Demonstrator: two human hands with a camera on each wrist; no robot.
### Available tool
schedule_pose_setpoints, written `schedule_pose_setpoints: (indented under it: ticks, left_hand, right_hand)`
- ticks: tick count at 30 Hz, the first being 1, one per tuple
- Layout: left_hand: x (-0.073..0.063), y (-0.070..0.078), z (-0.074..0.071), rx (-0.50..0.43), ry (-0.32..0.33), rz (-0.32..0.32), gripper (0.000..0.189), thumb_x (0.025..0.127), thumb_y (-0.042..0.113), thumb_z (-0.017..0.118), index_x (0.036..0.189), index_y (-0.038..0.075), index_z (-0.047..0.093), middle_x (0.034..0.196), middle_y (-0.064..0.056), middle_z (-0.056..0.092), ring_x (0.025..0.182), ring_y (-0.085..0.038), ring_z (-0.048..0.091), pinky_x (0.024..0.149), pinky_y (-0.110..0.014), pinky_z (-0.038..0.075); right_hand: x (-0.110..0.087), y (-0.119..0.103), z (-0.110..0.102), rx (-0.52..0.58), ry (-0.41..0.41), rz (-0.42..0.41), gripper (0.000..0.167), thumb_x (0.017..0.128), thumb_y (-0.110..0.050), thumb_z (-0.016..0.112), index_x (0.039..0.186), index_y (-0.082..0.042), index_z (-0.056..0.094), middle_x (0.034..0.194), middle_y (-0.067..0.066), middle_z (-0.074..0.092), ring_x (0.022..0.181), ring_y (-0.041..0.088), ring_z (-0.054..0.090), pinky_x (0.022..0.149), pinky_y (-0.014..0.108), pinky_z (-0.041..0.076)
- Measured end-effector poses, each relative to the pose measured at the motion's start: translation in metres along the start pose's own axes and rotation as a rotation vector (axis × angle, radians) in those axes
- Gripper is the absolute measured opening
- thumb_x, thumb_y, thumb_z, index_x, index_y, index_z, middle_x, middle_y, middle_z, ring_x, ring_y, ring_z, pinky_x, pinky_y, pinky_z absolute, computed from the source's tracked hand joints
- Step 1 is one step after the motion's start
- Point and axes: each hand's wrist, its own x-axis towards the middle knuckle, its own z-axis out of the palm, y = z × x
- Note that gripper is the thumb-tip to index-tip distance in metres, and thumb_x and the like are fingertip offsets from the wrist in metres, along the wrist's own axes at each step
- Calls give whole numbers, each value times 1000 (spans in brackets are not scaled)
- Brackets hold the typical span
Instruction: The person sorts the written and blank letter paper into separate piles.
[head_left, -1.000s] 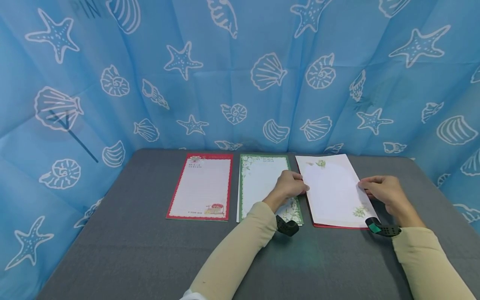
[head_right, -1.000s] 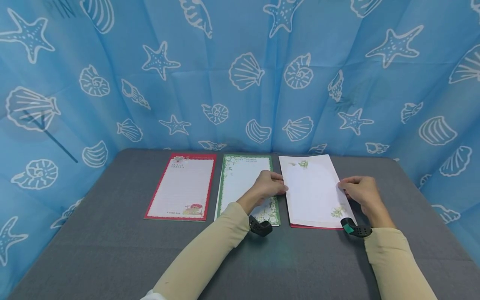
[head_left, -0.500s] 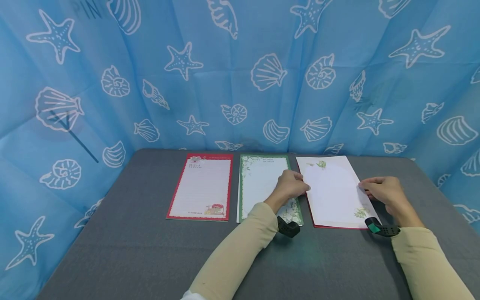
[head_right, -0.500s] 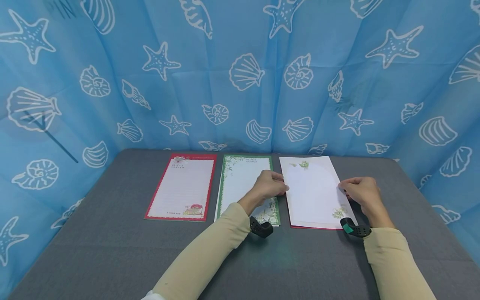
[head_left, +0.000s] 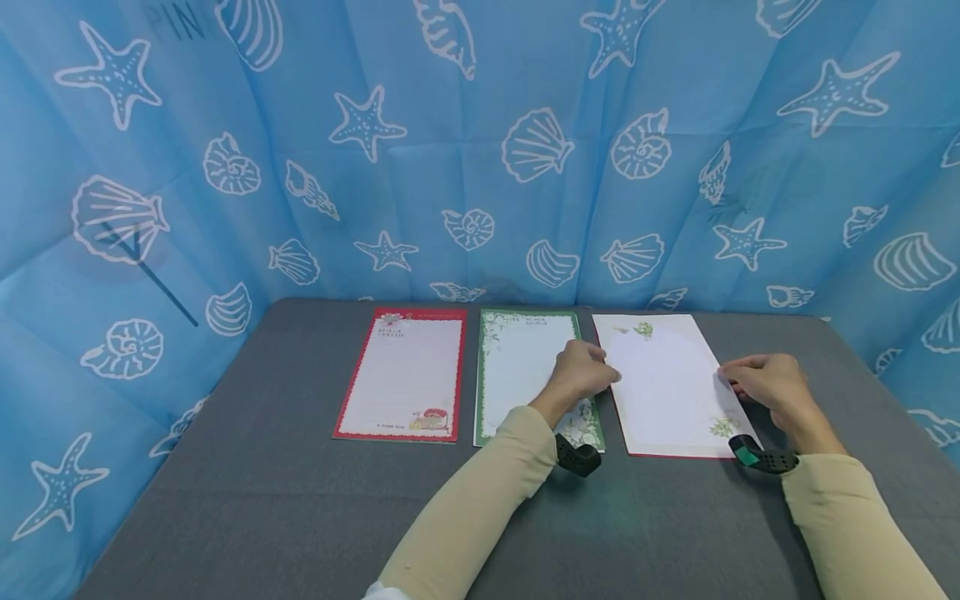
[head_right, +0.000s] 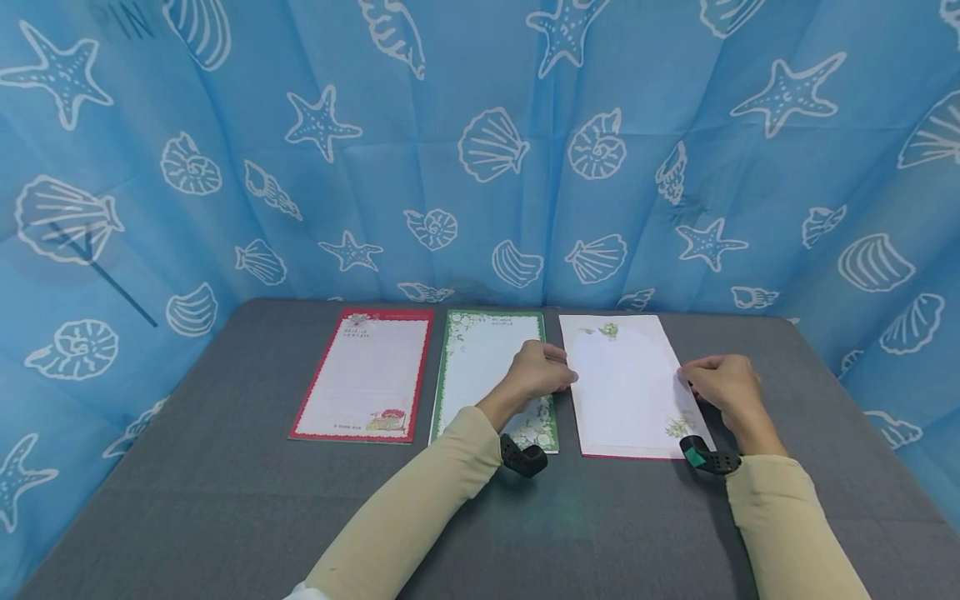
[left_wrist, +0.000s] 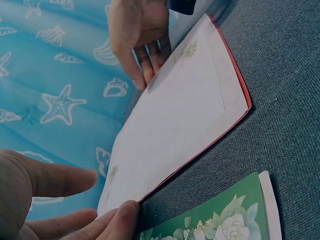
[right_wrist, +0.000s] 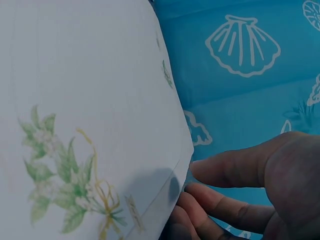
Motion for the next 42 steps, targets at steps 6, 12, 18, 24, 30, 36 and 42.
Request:
schedule_pose_setpoints:
  ticks: [6, 12, 18, 24, 30, 36, 42]
  left_hand:
    - [-1, -1, -2, -13, -3, 27, 37, 87, 10, 78, 122, 3, 69, 116, -8, 66, 106, -26, 65, 84, -38, 56]
    - [-1, -4, -12, -68, -31, 70, 38, 90, 9, 75, 126, 2, 68, 108, -5, 72, 99, -22, 69, 84, -38, 56]
    - [-1, -10, -26, -138, -28, 73, 37, 91, 8, 75, 127, 3, 68, 102, -4, 75, 89, -18, 71, 81, -37, 57]
    - [-1, -19, -44, -182, -21, 78, 40, 92, 8, 74, 131, 2, 65, 100, -5, 74, 87, -22, 72, 78, -38, 57]
    - [-1, -27, -65, -193, -2, 100, 41, 92, 8, 73, 132, 0, 64, 103, -7, 74, 94, -28, 72, 76, -34, 57]
    - [-2, -35, -86, -176, 54, 101, 40, 91, 9, 74, 129, 1, 66, 102, -6, 72, 92, -22, 70, 73, -31, 56]
    - [-5, -43, -107, -150, 93, 115, 40, 93, 10, 73, 131, 2, 65, 105, -7, 70, 95, -23, 67, 71, -33, 53]
  right_hand:
    - [0, -3, 0, -7, 30, 6, 46, 99, -21, 59, 126, 15, 59, 122, 35, 57, 96, 39, 62, 75, 48, 50]
    - [-4, -12, 2, -15, 60, -15, 43, 99, -21, 60, 124, 14, 61, 116, 33, 61, 100, 42, 59, 82, 56, 47]
    - [-10, -25, 7, -26, 45, -73, 45, 99, -25, 60, 125, 12, 63, 121, 31, 59, 100, 37, 56, 73, 43, 47]
    - [-13, -38, 20, 0, 6, -144, 46, 99, -27, 63, 125, 11, 63, 110, 25, 66, 96, 33, 59, 70, 38, 43]
    - [-17, -52, 40, 38, -32, -211, 42, 98, -25, 65, 121, 9, 65, 104, 20, 68, 92, 31, 64, 69, 34, 45]
    - [-19, -66, 59, 82, -82, -295, 36, 97, -21, 67, 116, 10, 67, 108, 22, 67, 84, 23, 66, 66, 30, 50]
    - [-25, -82, 77, 131, -113, -337, 33, 97, -19, 67, 114, 9, 68, 106, 21, 68, 80, 19, 67, 67, 28, 54]
